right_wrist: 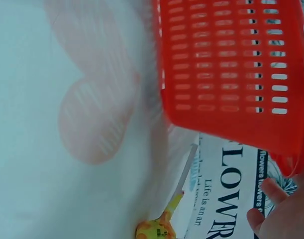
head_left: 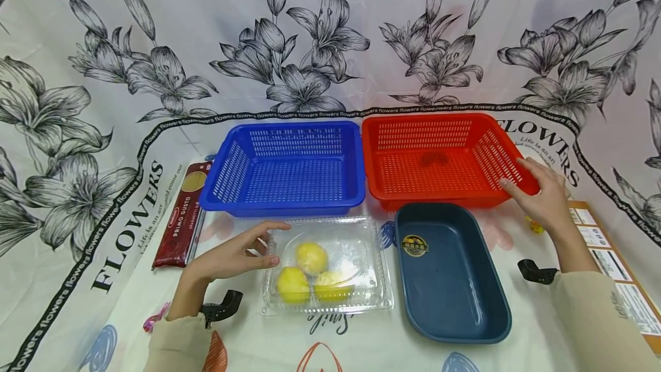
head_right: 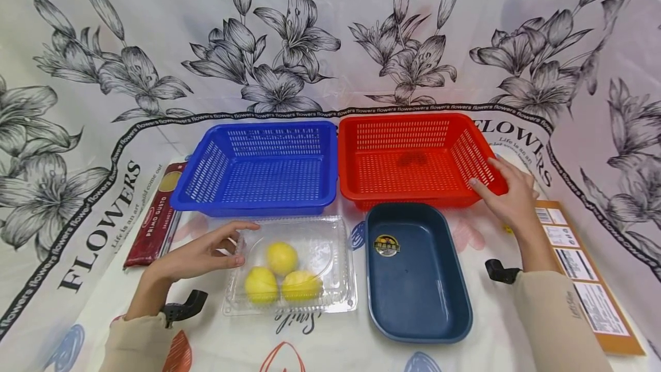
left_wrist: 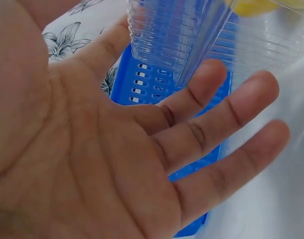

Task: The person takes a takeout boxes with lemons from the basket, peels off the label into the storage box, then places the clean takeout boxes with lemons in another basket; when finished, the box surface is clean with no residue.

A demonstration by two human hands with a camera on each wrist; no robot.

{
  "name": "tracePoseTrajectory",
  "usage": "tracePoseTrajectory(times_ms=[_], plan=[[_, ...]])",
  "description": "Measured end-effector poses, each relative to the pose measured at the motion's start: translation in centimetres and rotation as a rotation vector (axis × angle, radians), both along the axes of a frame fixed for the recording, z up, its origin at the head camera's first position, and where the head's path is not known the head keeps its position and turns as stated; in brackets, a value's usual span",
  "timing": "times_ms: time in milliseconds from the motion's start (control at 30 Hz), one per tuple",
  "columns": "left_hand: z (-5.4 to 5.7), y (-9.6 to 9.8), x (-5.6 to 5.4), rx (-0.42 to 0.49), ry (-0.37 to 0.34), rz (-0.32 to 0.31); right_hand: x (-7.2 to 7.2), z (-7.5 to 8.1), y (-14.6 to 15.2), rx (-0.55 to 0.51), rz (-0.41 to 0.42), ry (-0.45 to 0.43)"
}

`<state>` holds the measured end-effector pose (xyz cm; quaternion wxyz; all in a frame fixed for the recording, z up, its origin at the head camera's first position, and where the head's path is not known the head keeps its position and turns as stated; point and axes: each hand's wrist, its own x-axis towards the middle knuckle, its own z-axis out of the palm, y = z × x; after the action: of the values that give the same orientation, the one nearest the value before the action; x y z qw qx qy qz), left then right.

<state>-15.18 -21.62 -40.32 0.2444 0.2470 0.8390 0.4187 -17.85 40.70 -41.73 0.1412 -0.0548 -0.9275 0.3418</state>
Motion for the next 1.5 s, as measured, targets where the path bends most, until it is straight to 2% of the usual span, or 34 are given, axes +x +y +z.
tracePoseTrajectory(times_ms=[167,367,633,800,1000,1267,1500], plan=[[-0.3,0.1,-0.1,0.037,-0.022,0.023,-0.1,-0.5,0.0,0.018,0.003,-0.008],[-0.2,0.5,-0.2,0.084,-0.096,0.060,-0.4,-0.9,-0.1,0.015,0.008,0.011],[-0.4,0.8,-0.5,0.101,-0.088,0.034,-0.3,-0.9,0.0,-0.002,0.000,-0.005],[-0.8,0.8,-0.7,0.139,-0.117,0.072,-0.4,-0.8,0.0,-0.025,0.008,-0.036],[-1.1,0.9,-0.9,0.138,-0.112,0.110,-0.3,-0.9,-0.1,-0.034,0.012,-0.049],[-0.6,0.6,-1.0,0.174,-0.114,0.085,-0.3,-0.9,-0.1,-0.042,0.016,-0.043],[0.9,0.1,-0.5,0.206,-0.097,0.015,-0.3,-1.1,0.0,-0.048,0.014,-0.025]])
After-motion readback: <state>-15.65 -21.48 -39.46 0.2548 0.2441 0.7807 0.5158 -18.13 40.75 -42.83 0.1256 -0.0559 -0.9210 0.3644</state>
